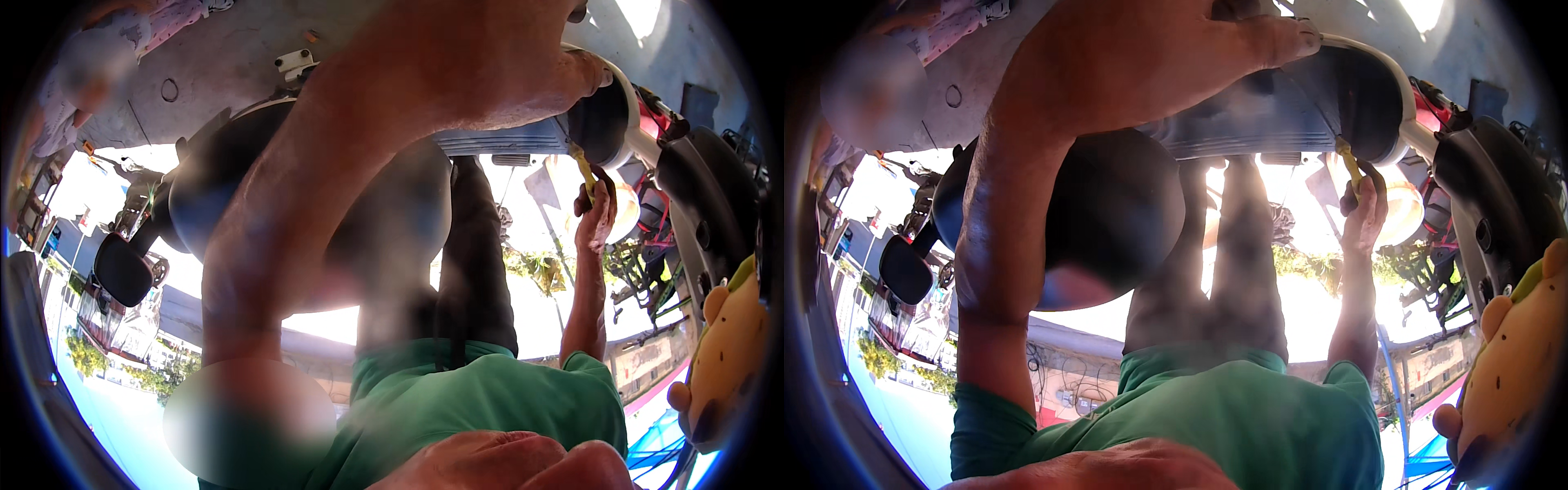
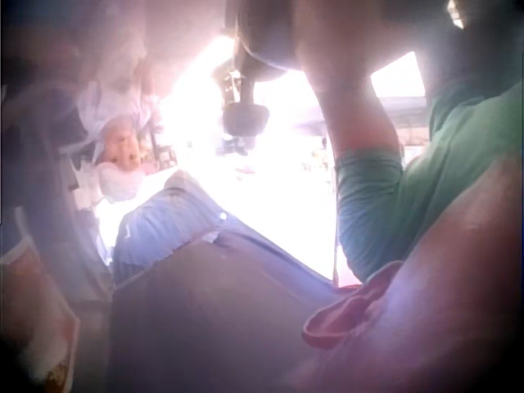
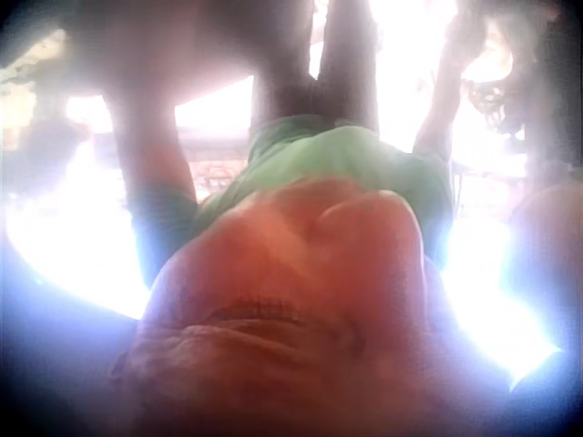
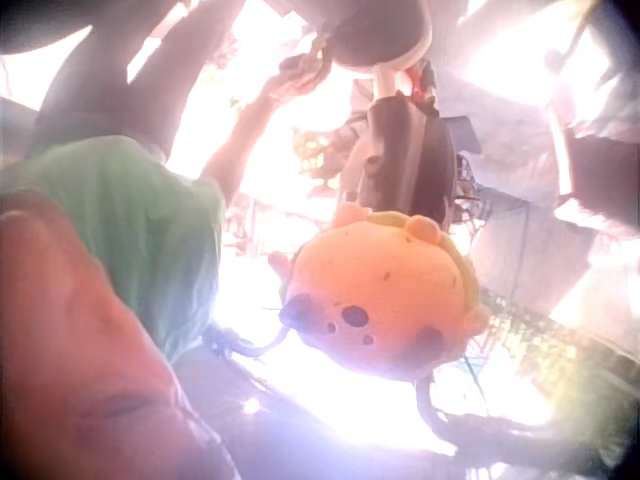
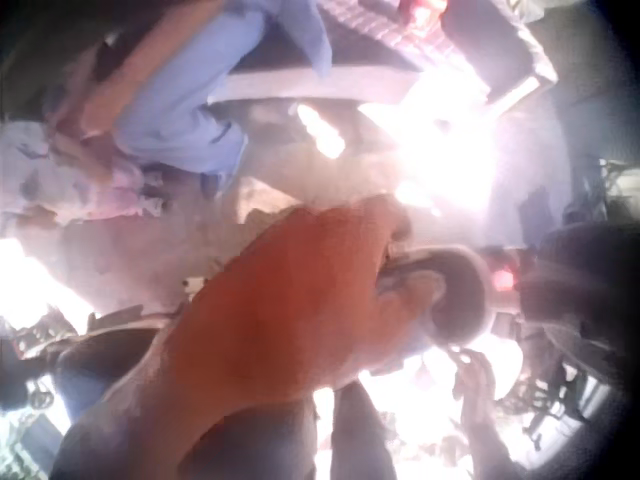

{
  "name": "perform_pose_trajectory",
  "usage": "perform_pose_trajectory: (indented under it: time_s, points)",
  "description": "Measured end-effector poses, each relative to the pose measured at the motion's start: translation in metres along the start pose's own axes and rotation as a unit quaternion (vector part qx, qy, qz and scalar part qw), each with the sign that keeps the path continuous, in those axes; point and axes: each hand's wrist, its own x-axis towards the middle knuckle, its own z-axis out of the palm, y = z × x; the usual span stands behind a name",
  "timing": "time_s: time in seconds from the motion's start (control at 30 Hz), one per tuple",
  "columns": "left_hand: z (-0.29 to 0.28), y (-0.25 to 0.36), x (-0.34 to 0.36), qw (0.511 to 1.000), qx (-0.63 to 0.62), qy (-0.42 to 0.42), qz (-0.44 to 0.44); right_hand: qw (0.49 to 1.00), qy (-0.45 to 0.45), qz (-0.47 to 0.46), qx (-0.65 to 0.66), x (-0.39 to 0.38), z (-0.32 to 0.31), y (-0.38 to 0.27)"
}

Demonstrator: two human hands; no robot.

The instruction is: The person removes tools from a bucket and uses a screwdriver to unscrew and remove plastic panels from the body of a scooter.

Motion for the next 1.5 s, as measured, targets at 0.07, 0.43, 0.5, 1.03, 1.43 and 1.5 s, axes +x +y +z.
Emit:
perform_pose_trajectory:
  time_s: [0.07, 0.43, 0.5, 1.03, 1.43, 1.5]
  points:
    - [-0.005, 0.013, 0.005, 0.991, -0.063, -0.038, -0.108, 0.995, 0.068, 0.051, -0.048, -0.008, -0.029, 0.016]
    - [0.028, -0.027, -0.005, 0.997, 0.041, 0.044, 0.053, 0.994, 0.042, 0.001, -0.106, 0.018, -0.064, 0.049]
    - [0.031, -0.017, -0.006, 0.988, 0.116, 0.090, 0.055, 0.993, 0.029, 0.000, -0.113, 0.022, -0.066, 0.054]
    - [-0.002, 0.001, 0.003, 0.989, -0.082, -0.118, -0.022, 0.836, -0.089, -0.296, -0.453, 0.003, -0.038, 0.024]
    - [0.007, -0.002, -0.003, 0.996, -0.050, -0.048, 0.050, 0.785, -0.200, -0.280, -0.515, 0.013, -0.051, -0.002]
    - [0.018, -0.004, -0.004, 0.996, 0.043, 0.025, 0.079, 0.762, -0.221, -0.285, -0.538, 0.013, -0.046, -0.007]
